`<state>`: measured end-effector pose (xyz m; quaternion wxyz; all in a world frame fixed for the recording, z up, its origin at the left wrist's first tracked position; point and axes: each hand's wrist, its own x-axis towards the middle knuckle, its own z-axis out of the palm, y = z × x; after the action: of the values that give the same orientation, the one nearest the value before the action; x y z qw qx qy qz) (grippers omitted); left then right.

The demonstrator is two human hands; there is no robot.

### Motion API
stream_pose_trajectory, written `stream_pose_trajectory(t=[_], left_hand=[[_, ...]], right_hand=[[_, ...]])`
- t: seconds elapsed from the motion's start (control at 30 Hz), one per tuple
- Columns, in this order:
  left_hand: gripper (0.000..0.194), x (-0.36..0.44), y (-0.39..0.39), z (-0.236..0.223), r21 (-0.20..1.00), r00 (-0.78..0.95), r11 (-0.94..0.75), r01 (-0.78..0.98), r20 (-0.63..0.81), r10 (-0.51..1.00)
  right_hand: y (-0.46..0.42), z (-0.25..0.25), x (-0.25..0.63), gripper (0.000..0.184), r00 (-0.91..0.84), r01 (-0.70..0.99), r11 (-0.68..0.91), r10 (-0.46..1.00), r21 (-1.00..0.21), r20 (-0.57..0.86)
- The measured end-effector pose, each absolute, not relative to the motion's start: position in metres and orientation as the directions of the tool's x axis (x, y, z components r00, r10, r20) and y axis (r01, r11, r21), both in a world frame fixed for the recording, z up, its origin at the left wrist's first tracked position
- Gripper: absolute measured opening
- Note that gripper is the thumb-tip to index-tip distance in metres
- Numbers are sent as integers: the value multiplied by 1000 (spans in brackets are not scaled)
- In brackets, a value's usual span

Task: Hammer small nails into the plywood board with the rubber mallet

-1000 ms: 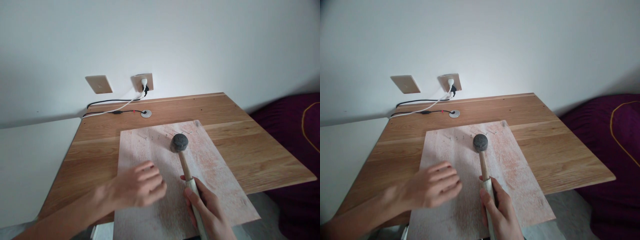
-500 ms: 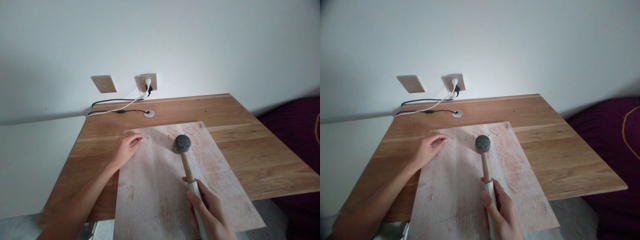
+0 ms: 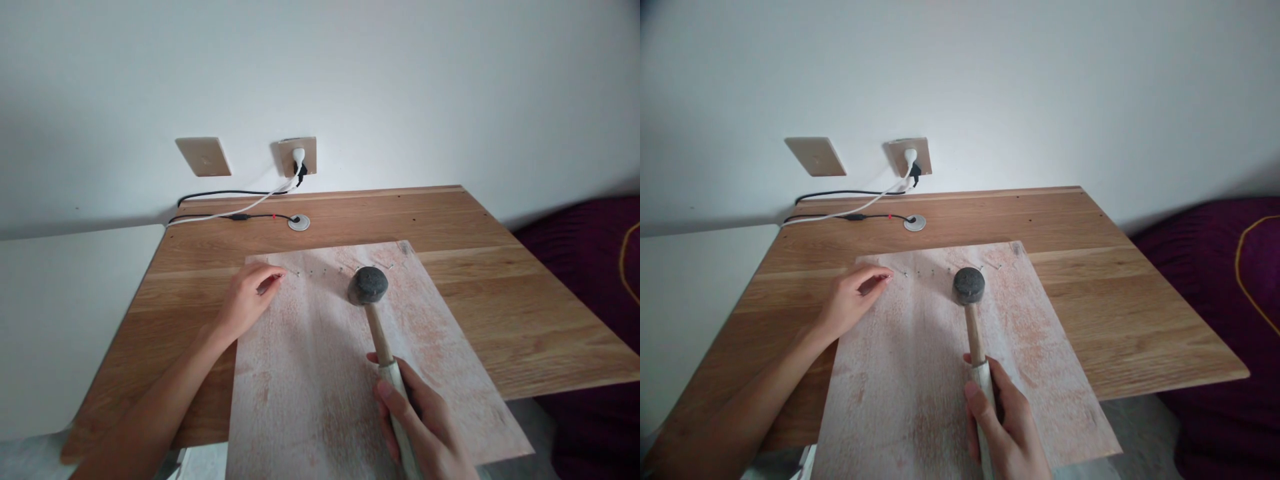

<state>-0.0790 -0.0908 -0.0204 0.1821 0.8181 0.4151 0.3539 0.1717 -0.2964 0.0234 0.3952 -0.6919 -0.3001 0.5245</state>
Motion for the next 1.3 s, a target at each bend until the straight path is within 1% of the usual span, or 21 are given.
stream_pose_trajectory(t=[0.17,0.27,0.37,0.43,0.5,0.6,0.7,0.83,0.93,1.17,1.3], left_hand=[[13,-78,-89,-20,556,438,-645,524,474,764],[10,-77,-87,-22,534,435,-676,508,517,737],[13,-77,-86,-24,526,446,-686,503,522,727],[16,-78,-86,-24,543,439,-670,506,507,742],[20,-78,-86,-25,582,412,-638,504,487,770],[33,-77,-87,-28,655,357,-577,488,454,817],[43,-76,-86,-32,690,315,-535,487,432,845],[52,-76,-85,-36,691,282,-504,519,418,864],[58,-76,-83,-38,705,291,-505,497,413,863],[56,-76,-83,-35,696,307,-508,507,405,861],[42,-76,-83,-33,691,296,-496,525,398,868]], right_hand=[[-297,29,172,70,275,51,-515,831,-856,-483],[-293,33,172,73,258,81,-497,848,-864,-463],[-281,41,169,76,207,111,-450,883,-886,-422],[-271,45,164,73,148,111,-424,901,-899,-407],[-260,48,156,73,84,96,-403,915,-910,-396],[-246,48,140,76,-12,73,-380,924,-922,-382],[-237,45,125,70,-97,69,-380,918,-922,-385],[-233,40,114,63,-132,72,-374,915,-925,-380],[-232,37,112,61,-120,70,-369,919,-927,-375],[-233,38,114,61,-128,72,-358,922,-931,-365],[-234,36,113,62,-143,62,-356,922,-933,-361]])
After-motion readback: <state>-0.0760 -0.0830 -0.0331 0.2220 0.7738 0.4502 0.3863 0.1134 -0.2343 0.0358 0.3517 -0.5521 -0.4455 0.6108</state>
